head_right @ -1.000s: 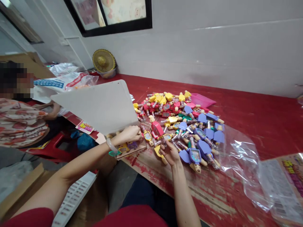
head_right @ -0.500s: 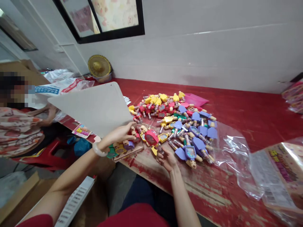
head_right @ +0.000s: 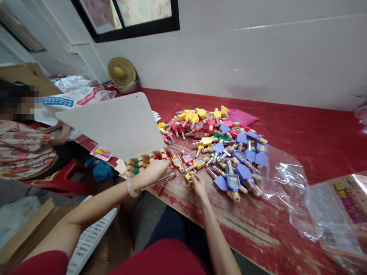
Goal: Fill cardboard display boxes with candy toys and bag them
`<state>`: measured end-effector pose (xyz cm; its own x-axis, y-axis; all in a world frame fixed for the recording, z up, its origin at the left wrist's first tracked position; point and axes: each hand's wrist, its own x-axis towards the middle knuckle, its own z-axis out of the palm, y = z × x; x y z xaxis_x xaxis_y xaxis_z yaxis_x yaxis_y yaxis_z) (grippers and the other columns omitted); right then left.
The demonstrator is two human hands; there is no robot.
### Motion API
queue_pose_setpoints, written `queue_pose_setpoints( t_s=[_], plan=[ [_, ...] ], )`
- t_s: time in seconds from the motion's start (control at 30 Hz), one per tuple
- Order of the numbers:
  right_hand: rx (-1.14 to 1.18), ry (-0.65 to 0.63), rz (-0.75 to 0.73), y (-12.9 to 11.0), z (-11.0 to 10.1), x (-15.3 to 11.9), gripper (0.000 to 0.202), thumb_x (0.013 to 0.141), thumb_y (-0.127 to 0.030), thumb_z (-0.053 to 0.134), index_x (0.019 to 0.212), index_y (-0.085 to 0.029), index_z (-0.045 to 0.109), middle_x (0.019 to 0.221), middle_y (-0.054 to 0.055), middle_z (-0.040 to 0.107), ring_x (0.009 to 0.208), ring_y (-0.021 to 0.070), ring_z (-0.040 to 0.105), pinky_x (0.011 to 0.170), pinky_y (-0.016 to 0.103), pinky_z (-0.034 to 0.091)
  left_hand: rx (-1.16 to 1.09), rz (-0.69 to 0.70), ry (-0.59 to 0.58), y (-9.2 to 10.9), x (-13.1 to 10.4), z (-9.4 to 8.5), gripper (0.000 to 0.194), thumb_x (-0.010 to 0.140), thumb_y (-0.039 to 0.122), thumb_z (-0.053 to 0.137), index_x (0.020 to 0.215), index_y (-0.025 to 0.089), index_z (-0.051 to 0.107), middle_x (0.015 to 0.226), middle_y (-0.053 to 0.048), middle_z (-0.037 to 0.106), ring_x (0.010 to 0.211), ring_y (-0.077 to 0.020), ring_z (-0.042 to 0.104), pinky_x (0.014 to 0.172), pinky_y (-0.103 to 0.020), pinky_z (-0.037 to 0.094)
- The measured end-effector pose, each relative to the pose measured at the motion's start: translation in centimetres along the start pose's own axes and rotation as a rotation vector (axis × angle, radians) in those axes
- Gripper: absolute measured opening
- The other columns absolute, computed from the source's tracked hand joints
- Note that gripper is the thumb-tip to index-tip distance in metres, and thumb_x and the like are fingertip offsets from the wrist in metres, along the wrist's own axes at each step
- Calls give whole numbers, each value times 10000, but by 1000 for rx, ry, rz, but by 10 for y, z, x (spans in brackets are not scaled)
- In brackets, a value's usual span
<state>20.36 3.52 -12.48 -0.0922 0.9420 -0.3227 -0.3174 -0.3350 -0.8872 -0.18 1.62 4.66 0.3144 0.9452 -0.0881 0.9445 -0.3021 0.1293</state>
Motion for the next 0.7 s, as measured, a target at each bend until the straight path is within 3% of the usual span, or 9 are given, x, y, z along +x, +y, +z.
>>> queue_pose_setpoints(
  t_s=[0.2, 0.47, 0.57, 0.7],
  plan=[
    [-28, 35, -9, 1, -7, -3, 576, 555, -579, 869, 928, -164, 726, 701, 9, 654, 484, 121, 566, 436, 229, 382, 17, 107, -67, -2, 21, 10, 177, 895, 166, 502, 859, 166, 675, 859, -148, 700, 869, -314, 686, 806, -428, 538],
    [-43, 43, -28, 3, -1, 1, 549, 552, -576, 865, 899, -174, 723, 677, 2, 641, 473, 121, 532, 434, 241, 356, -73, 120, -136, -6, 32, -9, 93, 819, 121, 614, 760, 177, 660, 845, -89, 717, 903, -299, 693, 867, -385, 537],
    [-63, 48, -38, 0, 1, 3, 550, 552, -582, 860, 902, -181, 719, 665, 1, 638, 473, 127, 531, 435, 245, 353, -76, 141, -137, -6, 39, -1, 93, 781, 88, 644, 769, 179, 658, 875, -92, 727, 901, -300, 697, 834, -375, 542],
    [-80, 64, -51, -5, 1, 1, 573, 538, -587, 855, 913, -176, 716, 673, -3, 630, 484, 123, 541, 443, 237, 353, -74, 83, -68, -8, 37, 18, 136, 885, 134, 552, 893, 168, 683, 920, -120, 726, 875, -277, 704, 796, -368, 543]
  ],
)
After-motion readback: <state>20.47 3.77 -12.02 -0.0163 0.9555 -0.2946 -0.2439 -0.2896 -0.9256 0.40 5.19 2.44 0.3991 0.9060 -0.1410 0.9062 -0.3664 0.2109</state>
